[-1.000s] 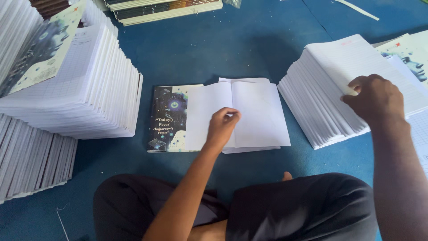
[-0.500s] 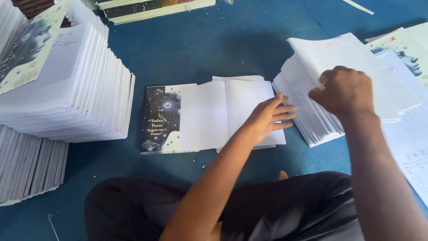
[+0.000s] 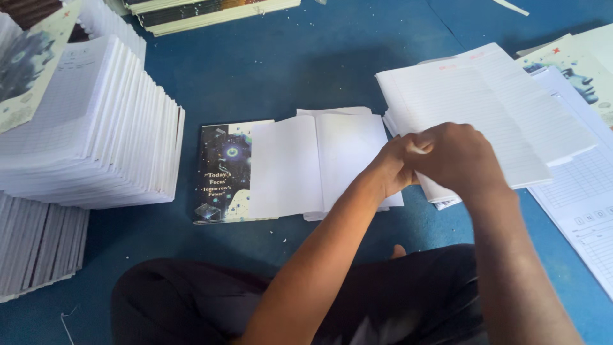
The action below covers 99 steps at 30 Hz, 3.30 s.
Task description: The person sits on the floor and repeatedly inserts loose index pages into the back of a notebook cover, then places the assembled notebook onto a growing stack. The process is repeated for multiple notebooks.
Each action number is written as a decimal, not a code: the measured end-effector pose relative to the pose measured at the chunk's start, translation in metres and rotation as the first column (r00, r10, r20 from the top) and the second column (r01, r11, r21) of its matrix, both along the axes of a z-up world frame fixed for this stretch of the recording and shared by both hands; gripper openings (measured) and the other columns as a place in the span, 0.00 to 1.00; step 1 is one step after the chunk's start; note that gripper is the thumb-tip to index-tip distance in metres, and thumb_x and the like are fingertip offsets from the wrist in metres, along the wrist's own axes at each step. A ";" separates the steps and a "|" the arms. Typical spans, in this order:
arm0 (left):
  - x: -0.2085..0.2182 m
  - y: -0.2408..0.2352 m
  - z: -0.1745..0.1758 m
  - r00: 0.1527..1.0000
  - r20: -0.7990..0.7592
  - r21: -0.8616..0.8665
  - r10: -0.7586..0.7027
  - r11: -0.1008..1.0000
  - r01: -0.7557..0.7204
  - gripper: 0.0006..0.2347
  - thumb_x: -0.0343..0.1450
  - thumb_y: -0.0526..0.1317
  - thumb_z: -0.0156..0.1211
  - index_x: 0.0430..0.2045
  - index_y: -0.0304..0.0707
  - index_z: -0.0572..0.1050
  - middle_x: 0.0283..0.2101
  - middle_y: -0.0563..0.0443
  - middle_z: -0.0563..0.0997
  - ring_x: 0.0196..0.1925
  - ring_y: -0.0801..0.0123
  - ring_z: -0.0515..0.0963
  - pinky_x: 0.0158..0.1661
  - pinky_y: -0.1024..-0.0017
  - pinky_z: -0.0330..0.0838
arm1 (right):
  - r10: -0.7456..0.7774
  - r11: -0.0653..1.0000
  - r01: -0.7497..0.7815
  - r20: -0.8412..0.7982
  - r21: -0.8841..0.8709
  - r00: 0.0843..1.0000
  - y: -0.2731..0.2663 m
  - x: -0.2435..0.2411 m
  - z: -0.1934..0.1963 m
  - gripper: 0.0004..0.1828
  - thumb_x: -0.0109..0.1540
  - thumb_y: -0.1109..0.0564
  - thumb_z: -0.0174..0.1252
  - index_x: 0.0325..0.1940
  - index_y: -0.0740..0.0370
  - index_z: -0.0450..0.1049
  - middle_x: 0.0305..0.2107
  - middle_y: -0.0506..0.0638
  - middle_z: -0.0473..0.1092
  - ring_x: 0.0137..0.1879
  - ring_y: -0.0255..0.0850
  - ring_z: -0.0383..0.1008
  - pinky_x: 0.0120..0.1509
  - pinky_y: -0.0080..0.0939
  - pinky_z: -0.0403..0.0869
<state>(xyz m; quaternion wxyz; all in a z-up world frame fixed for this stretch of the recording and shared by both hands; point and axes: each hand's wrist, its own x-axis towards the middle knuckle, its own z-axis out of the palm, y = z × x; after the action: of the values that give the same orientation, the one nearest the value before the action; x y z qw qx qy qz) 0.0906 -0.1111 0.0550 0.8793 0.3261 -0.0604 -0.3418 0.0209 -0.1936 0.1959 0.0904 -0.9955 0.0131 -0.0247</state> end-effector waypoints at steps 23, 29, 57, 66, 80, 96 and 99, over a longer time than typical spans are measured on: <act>-0.009 0.146 0.035 0.980 0.132 0.212 0.146 0.962 -0.172 0.38 0.63 0.47 0.64 0.67 0.26 0.56 0.61 0.26 0.69 0.65 0.46 0.71 0.61 0.55 0.70 | -0.012 0.436 0.309 -0.338 0.845 0.941 -0.039 0.010 -0.015 0.48 0.57 0.46 0.64 0.71 0.75 0.54 0.51 0.76 0.69 0.55 0.56 0.77 0.51 0.51 0.80; 0.003 0.179 0.020 0.964 0.143 0.359 0.224 0.896 -0.261 0.30 0.68 0.47 0.63 0.61 0.23 0.65 0.57 0.31 0.76 0.61 0.49 0.78 0.56 0.58 0.76 | 0.125 0.242 0.138 -0.171 0.961 0.977 -0.004 0.022 -0.039 0.37 0.58 0.57 0.61 0.69 0.75 0.62 0.54 0.72 0.70 0.60 0.57 0.74 0.64 0.54 0.72; -0.115 0.229 -0.133 0.497 -0.551 0.385 0.670 0.733 -0.561 0.09 0.69 0.40 0.68 0.27 0.39 0.72 0.24 0.53 0.71 0.23 0.70 0.69 0.32 0.64 0.74 | -0.019 0.521 0.321 -0.365 0.791 0.931 0.014 0.055 -0.125 0.35 0.61 0.58 0.58 0.70 0.75 0.59 0.48 0.78 0.70 0.52 0.63 0.78 0.58 0.54 0.78; -0.101 0.202 -0.094 0.678 0.100 0.543 0.728 0.531 -0.651 0.08 0.68 0.39 0.56 0.37 0.37 0.75 0.41 0.52 0.76 0.44 0.72 0.78 0.41 0.67 0.78 | 0.011 0.507 0.301 -0.355 0.808 0.935 0.010 0.056 -0.131 0.37 0.61 0.57 0.58 0.71 0.76 0.58 0.49 0.78 0.69 0.53 0.65 0.77 0.60 0.58 0.76; -0.051 0.176 -0.131 0.767 0.479 0.495 0.427 0.590 -0.638 0.15 0.70 0.38 0.53 0.50 0.32 0.76 0.40 0.52 0.82 0.40 0.76 0.79 0.42 0.75 0.73 | 0.087 0.419 0.365 -0.437 0.831 0.895 0.001 0.062 -0.155 0.48 0.55 0.49 0.65 0.73 0.72 0.55 0.55 0.76 0.68 0.65 0.65 0.71 0.66 0.60 0.72; -0.027 0.191 -0.074 0.713 0.354 0.653 0.606 0.386 -0.652 0.26 0.71 0.42 0.57 0.65 0.35 0.62 0.50 0.34 0.82 0.49 0.58 0.81 0.47 0.66 0.76 | 0.114 0.309 0.370 -0.421 0.876 0.900 0.007 0.061 -0.155 0.35 0.60 0.54 0.56 0.71 0.70 0.63 0.55 0.73 0.71 0.62 0.58 0.74 0.62 0.53 0.74; -0.023 0.193 -0.065 0.740 0.273 0.569 0.615 0.517 -0.640 0.20 0.76 0.41 0.51 0.63 0.29 0.67 0.55 0.37 0.80 0.56 0.63 0.81 0.54 0.70 0.74 | 0.146 0.268 0.359 -0.406 0.894 0.902 0.010 0.059 -0.150 0.35 0.61 0.53 0.56 0.71 0.69 0.63 0.54 0.71 0.72 0.61 0.56 0.75 0.60 0.51 0.76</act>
<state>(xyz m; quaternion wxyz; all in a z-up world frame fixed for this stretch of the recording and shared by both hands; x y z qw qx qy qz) 0.0679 0.0824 -0.0102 0.7788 0.6057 0.1630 0.0051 0.0804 -0.1832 0.0455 0.6633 -0.7145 0.1128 0.1919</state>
